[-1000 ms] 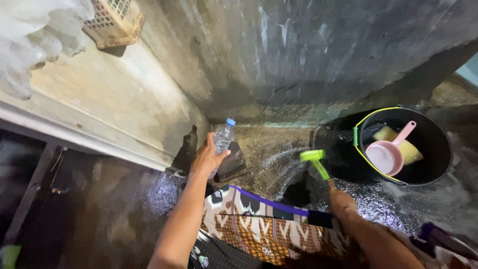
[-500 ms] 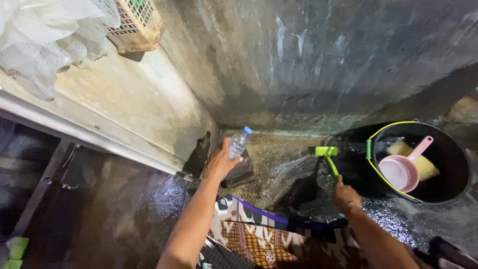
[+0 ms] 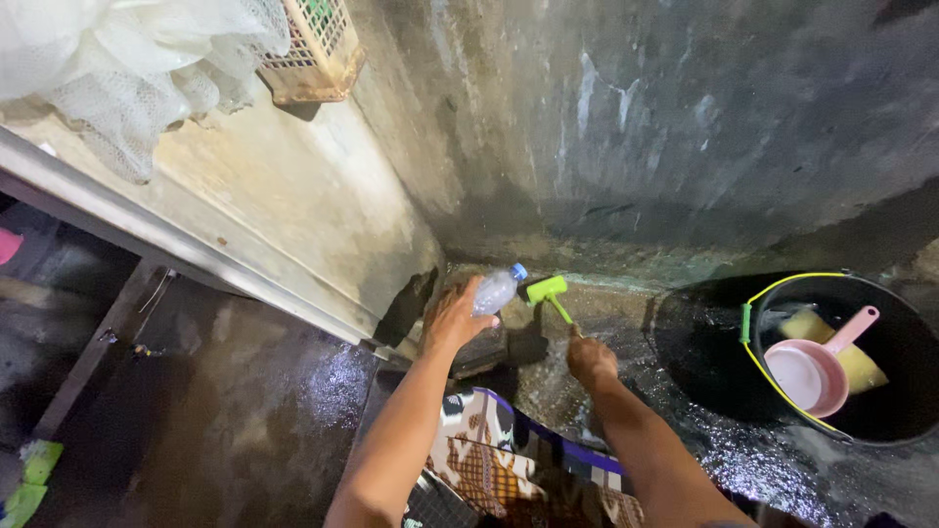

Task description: The person squats in a bathroom and scrubs the wet floor with a green brush while holding a plastic bottle. They repeatedly scrub the same area near a squat toilet and a bucket.

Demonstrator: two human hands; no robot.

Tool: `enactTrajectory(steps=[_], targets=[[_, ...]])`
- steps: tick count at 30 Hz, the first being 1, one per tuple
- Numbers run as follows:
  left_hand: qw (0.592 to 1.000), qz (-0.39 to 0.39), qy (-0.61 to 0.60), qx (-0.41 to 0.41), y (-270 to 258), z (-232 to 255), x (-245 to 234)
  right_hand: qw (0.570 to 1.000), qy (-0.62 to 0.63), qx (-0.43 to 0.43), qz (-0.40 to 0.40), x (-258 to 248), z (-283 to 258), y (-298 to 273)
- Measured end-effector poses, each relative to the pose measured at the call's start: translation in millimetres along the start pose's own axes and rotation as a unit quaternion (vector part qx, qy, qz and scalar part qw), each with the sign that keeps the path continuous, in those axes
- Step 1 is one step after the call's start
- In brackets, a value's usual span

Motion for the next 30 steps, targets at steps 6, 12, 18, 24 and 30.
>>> enactTrajectory(steps=[6,12,18,24,30], targets=[[0.999,0.010,0.027,0.031,3.0,11.7,19.4,0.998,0.044,-0.004,0.039,18.4,-26.8,29.3],[0.996,-0.014,0.041,0.081,9.5,32.7,36.7,0.984,-0.142,-0.105,-0.023,49.8,52.3,-52.9],[0.991,-0.058,0.075,0.096,15.7,66.1,36.2,0.996,-0.082,0.042,-0.008,14.6,128.8,-37.9],[0.995,-0.051,0.031,0.083,17.2,93.2,34.0,0.866,-0.375,-0.171,0.282,33.2,66.4,-21.5],[0.992,-0.060,0.047,0.102,19.6,100.1,43.2,0.998,-0.016,-0.056,0.008,54.9,16.2,-29.0]])
Point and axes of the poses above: each hand's wrist, its own y-axis towards the middle knuckle, its own x-axis out of the palm, z = x × y, the point moved 3 cm from there along y, towards the middle knuckle
